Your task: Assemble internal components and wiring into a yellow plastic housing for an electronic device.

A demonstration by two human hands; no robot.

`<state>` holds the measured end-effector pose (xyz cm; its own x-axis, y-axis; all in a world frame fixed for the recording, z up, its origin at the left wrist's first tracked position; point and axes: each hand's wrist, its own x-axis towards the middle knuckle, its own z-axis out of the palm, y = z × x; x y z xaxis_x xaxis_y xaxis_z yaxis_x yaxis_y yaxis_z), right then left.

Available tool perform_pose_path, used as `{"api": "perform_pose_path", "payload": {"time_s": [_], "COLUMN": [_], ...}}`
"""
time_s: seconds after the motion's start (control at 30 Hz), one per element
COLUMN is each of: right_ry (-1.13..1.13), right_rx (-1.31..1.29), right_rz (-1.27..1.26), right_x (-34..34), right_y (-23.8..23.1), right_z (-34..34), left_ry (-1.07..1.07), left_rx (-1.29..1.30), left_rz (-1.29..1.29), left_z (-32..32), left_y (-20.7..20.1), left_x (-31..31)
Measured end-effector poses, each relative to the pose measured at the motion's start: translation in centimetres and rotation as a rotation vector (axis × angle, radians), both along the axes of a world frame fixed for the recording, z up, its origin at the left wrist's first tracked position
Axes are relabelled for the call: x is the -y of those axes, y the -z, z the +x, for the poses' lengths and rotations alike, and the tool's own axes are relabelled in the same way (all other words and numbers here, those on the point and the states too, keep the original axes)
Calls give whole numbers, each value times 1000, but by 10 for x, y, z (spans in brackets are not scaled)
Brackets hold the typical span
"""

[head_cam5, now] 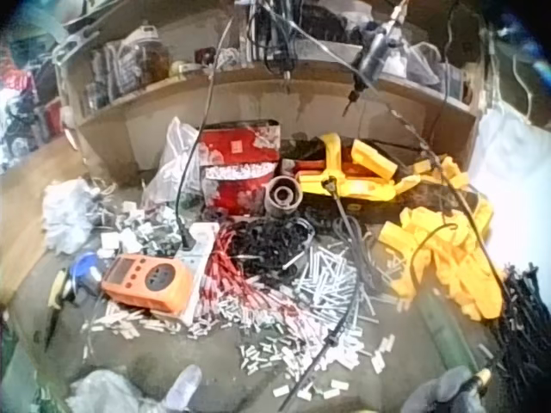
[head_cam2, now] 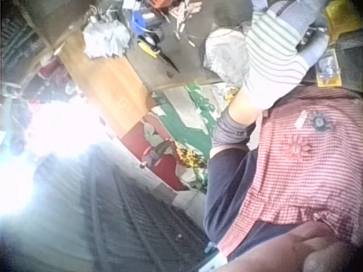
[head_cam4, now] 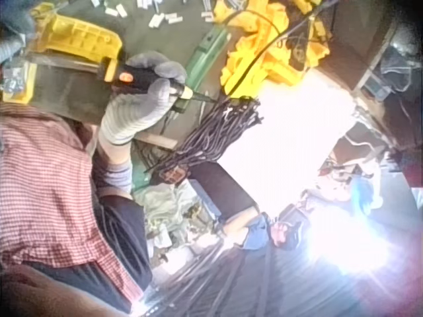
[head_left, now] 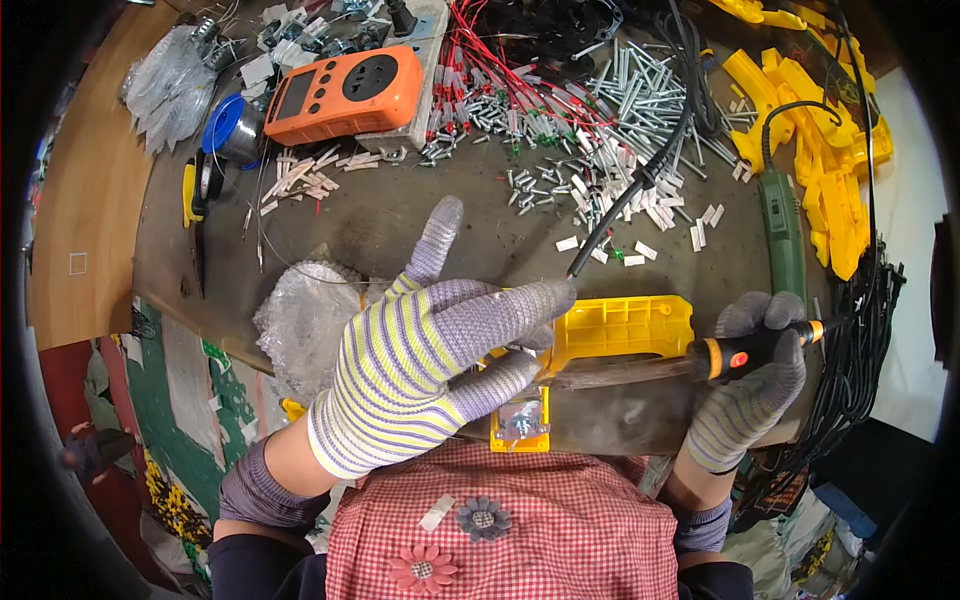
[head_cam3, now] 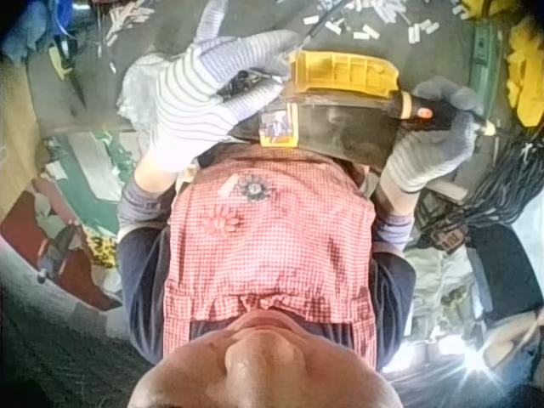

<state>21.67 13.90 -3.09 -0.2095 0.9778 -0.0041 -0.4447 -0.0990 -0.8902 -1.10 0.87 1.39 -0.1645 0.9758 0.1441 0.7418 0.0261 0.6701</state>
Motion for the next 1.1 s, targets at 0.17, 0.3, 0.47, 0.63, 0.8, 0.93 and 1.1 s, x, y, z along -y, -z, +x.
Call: {"api": "perform_pose_path", "payload": {"time_s": [0.17,0.3,0.47,0.63,0.8,0.93,1.1], "right_ry": [-79,-133,-146,-91,-29,23,55], "right_rx": [-118,-68,-53,-76,-105,-103,-90], "right_rz": [14,1,24,29,40,31,-27], "right_x": [-7,-1,0,-7,-9,-7,-5], "right_y": [5,-3,-5,5,5,3,3], "right_z": [6,5,0,7,9,5,7], "left_ry": [32,39,27,55,89,84,133], "left_rx": [27,13,41,13,40,45,2], "left_rz": [-10,21,85,79,47,48,41], "left_z": [-2,0,0,-3,-4,-3,-5], "left_y": [-3,2,6,6,4,6,9], "left_x": [-3,-3,-3,-1,-3,-1,3]}}
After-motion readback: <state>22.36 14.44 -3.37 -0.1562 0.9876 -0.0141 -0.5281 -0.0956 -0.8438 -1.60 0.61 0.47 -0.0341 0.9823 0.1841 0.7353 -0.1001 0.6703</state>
